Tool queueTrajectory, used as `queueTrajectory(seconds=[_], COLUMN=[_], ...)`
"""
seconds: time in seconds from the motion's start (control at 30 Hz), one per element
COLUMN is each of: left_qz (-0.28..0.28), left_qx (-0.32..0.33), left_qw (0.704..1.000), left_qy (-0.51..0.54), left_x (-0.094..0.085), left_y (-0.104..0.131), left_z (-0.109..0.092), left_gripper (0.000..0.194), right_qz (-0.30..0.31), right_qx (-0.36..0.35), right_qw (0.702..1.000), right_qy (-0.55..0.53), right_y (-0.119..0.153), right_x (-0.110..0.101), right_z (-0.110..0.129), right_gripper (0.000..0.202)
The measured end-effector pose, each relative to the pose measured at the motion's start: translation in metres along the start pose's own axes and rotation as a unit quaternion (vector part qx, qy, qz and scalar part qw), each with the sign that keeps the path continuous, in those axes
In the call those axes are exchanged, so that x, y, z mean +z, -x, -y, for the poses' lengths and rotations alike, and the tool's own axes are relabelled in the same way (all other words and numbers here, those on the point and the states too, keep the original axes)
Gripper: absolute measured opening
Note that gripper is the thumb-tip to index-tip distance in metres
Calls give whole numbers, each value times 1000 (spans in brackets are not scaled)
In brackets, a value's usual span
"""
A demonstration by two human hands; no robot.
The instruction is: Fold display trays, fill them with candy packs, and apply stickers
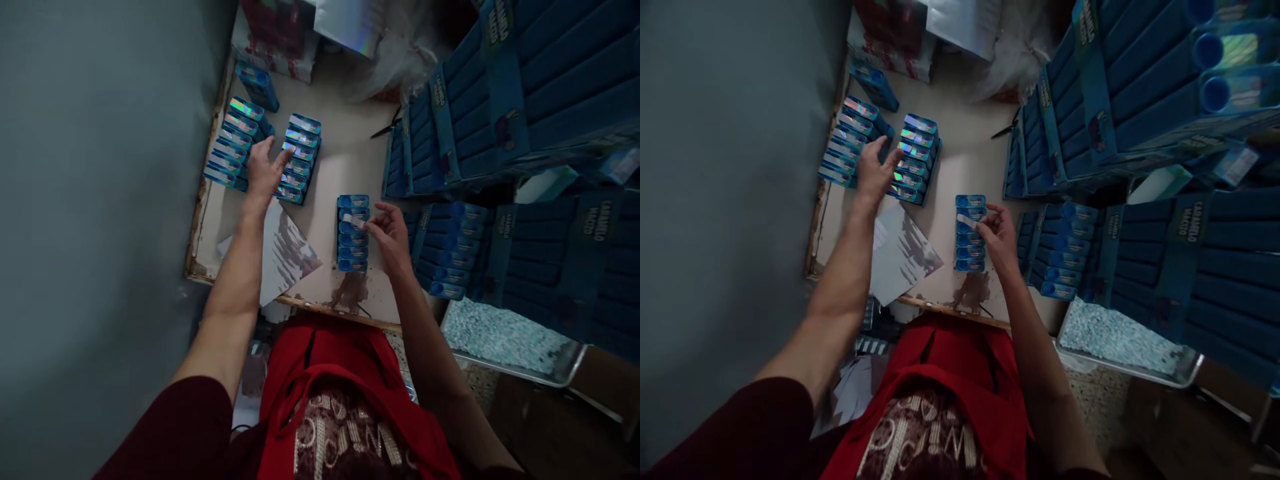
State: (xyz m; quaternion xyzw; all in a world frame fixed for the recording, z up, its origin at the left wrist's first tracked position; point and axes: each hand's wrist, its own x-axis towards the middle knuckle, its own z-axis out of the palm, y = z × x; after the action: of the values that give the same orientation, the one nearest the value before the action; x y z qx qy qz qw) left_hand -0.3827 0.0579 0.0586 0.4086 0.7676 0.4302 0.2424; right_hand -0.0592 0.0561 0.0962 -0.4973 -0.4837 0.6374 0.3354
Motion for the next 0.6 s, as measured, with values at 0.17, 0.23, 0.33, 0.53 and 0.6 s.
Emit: queueTrajectory(seconds=[0.17, 0.23, 0.33, 0.53, 0.6], left_qz=[69, 122, 90, -18, -34], left_qx=[-186, -271, -327, -287, -285], left_qw=[947, 880, 838, 891, 901], left_qy=[252, 370, 427, 353, 325], left_x=[39, 61, 84, 100, 104], left_y=[114, 138, 139, 104, 96], left_z=[-42, -44, -38, -36, -37], left_gripper=[66, 72, 63, 43, 37], right_qz=[44, 56, 43, -111, -117], right_qx=[-9, 2, 30, 26, 16], right_qw=[999, 998, 999, 981, 972], right_qy=[9, 3, 9, 156, 202], right_y=[-15, -20, -32, -68, -77], right_x=[15, 18, 19, 27, 30], right_z=[6, 3, -7, -28, -32], right_gripper=[48, 48, 51, 53, 50])
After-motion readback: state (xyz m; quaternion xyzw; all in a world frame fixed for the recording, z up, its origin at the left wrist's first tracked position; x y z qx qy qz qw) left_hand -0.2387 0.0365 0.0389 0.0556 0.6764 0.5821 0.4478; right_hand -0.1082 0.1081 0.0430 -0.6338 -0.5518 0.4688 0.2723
